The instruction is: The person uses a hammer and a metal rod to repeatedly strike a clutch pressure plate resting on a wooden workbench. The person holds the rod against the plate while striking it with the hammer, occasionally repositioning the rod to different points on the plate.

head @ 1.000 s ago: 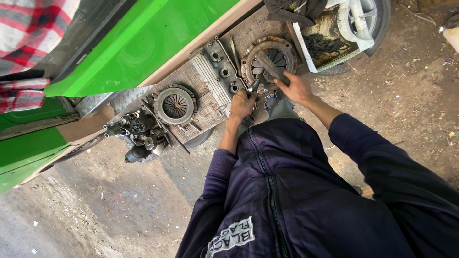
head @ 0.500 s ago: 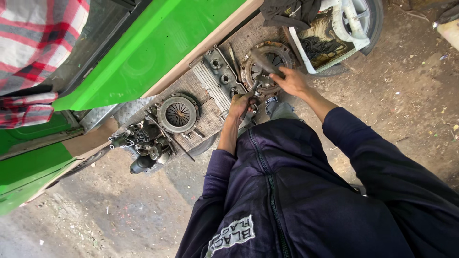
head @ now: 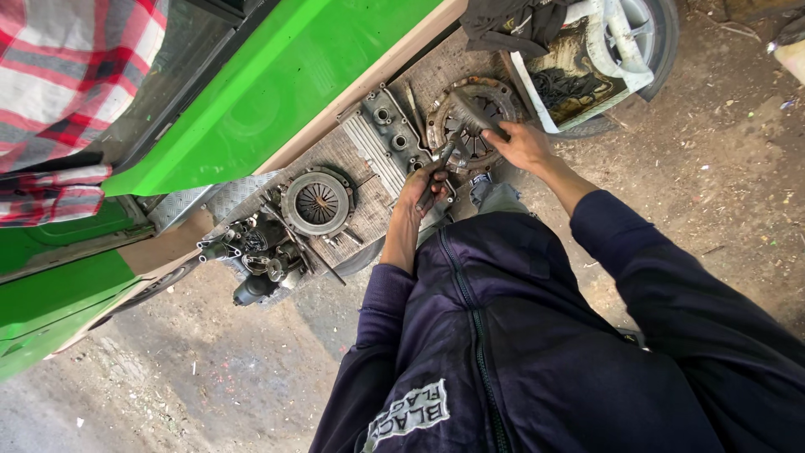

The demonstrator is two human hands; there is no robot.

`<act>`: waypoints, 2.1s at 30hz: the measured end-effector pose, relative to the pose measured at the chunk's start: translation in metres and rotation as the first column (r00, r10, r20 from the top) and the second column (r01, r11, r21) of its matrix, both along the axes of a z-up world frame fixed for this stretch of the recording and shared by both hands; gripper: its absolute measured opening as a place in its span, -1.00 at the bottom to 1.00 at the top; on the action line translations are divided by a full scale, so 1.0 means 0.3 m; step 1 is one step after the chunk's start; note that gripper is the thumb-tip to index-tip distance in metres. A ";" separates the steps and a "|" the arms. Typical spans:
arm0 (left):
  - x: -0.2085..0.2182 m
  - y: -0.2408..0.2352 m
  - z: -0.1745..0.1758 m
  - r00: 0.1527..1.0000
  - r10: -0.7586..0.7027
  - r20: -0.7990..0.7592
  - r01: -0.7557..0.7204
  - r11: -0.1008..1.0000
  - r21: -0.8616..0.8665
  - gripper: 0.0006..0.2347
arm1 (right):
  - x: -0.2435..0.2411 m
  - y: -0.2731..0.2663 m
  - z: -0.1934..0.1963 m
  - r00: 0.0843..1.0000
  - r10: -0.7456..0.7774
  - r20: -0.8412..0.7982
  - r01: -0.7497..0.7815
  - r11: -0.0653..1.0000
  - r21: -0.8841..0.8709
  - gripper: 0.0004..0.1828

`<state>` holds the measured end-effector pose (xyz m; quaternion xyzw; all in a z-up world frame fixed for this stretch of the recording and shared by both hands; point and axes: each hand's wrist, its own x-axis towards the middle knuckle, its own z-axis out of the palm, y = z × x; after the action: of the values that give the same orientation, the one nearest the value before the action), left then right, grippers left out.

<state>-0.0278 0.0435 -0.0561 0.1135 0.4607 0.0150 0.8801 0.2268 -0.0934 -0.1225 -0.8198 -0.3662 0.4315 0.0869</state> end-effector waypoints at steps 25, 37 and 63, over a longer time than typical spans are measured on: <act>-0.027 0.069 -0.074 0.983 0.158 0.097 -0.139 0.974 -0.181 -0.86 | -0.079 0.035 0.090 0.997 -0.008 0.083 -0.009 0.979 0.205 -0.13; 0.015 0.002 -0.090 0.984 0.167 0.059 -0.155 0.973 -0.174 -0.83 | -0.023 0.003 0.127 0.996 -0.085 0.033 0.085 0.996 -0.012 -0.01; 0.021 -0.004 -0.155 0.946 0.303 0.112 -0.253 0.912 -0.324 -0.83 | -0.044 0.022 0.182 0.993 -0.061 0.097 0.059 0.998 0.026 0.08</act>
<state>-0.0216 0.0423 -0.1025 -0.0921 0.3968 0.0782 0.9099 0.2135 -0.0869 -0.0678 -0.8496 -0.3501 0.3838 0.0912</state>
